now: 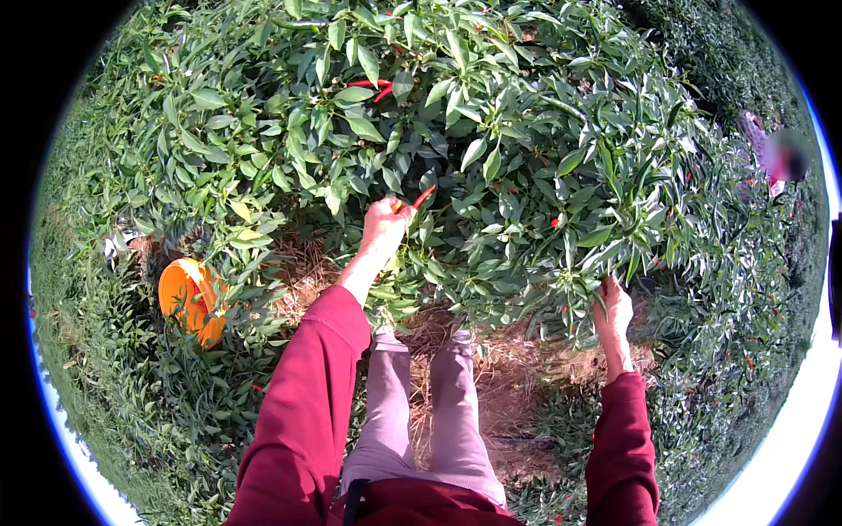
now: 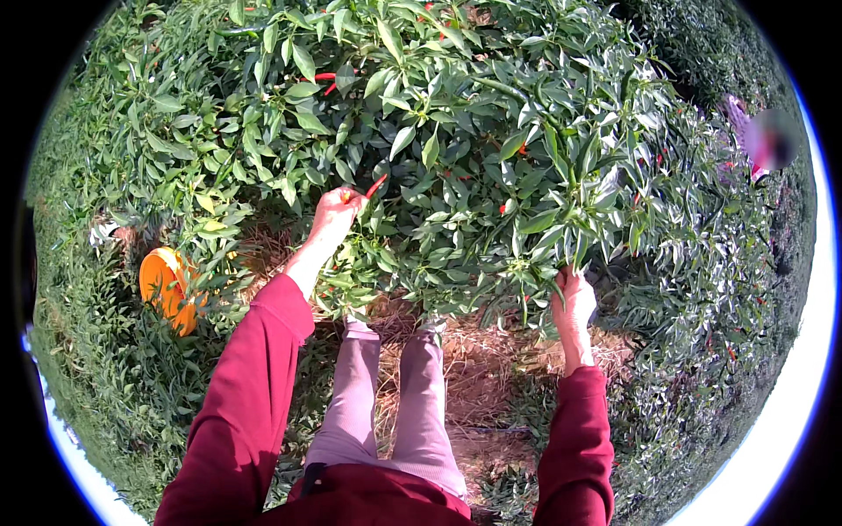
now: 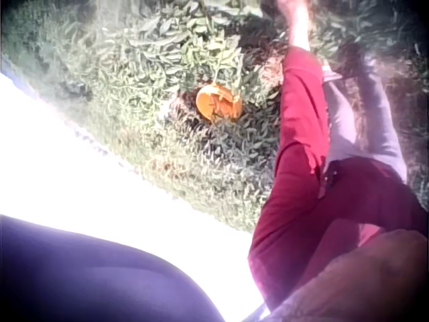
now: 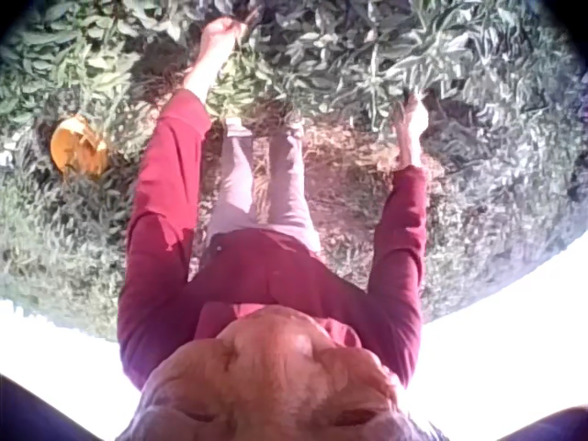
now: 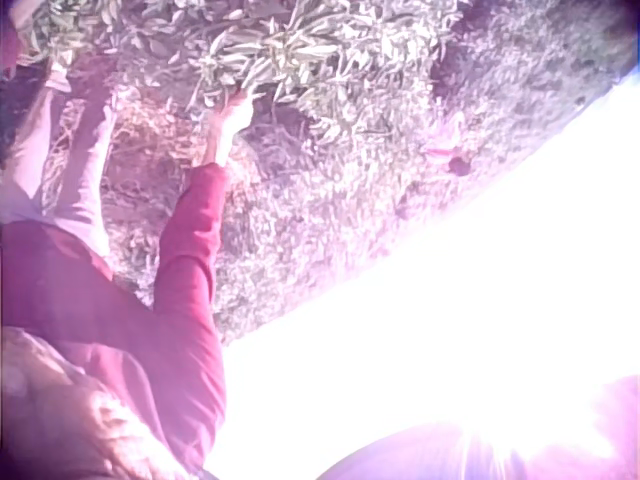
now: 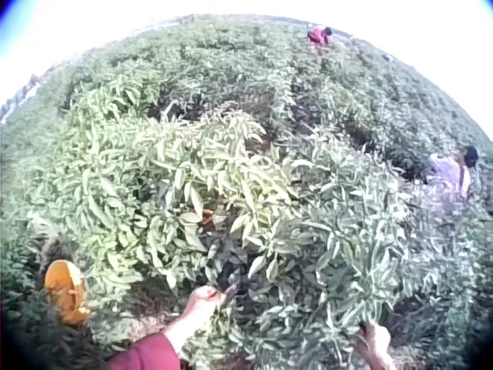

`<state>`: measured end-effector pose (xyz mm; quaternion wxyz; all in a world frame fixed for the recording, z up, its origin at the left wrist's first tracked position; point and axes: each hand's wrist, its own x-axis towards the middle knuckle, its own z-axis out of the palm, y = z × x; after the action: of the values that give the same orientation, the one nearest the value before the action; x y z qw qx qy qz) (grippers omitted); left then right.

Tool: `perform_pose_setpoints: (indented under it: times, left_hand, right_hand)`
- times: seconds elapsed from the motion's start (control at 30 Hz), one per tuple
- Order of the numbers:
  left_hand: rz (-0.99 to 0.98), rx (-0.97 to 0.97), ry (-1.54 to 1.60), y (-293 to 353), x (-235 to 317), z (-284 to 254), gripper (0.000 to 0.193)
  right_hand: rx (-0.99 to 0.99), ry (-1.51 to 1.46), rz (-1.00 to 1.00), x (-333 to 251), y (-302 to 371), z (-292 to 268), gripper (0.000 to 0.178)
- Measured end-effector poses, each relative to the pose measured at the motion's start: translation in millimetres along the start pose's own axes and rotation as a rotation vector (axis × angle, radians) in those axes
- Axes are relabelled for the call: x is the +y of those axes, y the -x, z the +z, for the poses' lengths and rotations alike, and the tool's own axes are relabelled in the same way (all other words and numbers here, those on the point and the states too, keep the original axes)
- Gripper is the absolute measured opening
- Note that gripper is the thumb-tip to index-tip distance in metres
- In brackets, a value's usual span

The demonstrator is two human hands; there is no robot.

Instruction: The person harvests ripe red chili peppers from green plants in an outdoor field. They use both hands to pluck the peppers and place them into a yellow bucket on the ground.

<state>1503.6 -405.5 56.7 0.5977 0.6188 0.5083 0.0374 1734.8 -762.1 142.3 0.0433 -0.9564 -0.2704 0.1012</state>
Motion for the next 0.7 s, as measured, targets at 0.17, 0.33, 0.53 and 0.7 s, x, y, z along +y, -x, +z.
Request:
perform_pose_setpoints:
  times: [0.17,0.33,0.53,0.7]
  left_hand:
    - [0.02,0.039,-0.104,-11.2,-8.7,6.9,0.018]
    - [-0.004,0.141,-0.208,-5.8,6.4,13.7,0.021]
    - [-0.108,-0.026,-0.025,1.1,5.4,18.6,0.019]
    - [-0.123,-0.087,-0.011,-5.0,-17.7,8.9,0.014]
  right_hand:
    - [-0.172,-0.133,-0.086,-2.2,-2.7,-14.4,0.012]
    - [-0.351,-0.506,-0.116,-4.2,-3.8,-22.7,0.012]
    - [-0.583,-0.887,-0.13,-19.4,5.5,-50.5,0.01]
    - [-0.692,-1.25,0.044,-41.3,27.4,-65.8,0.011]
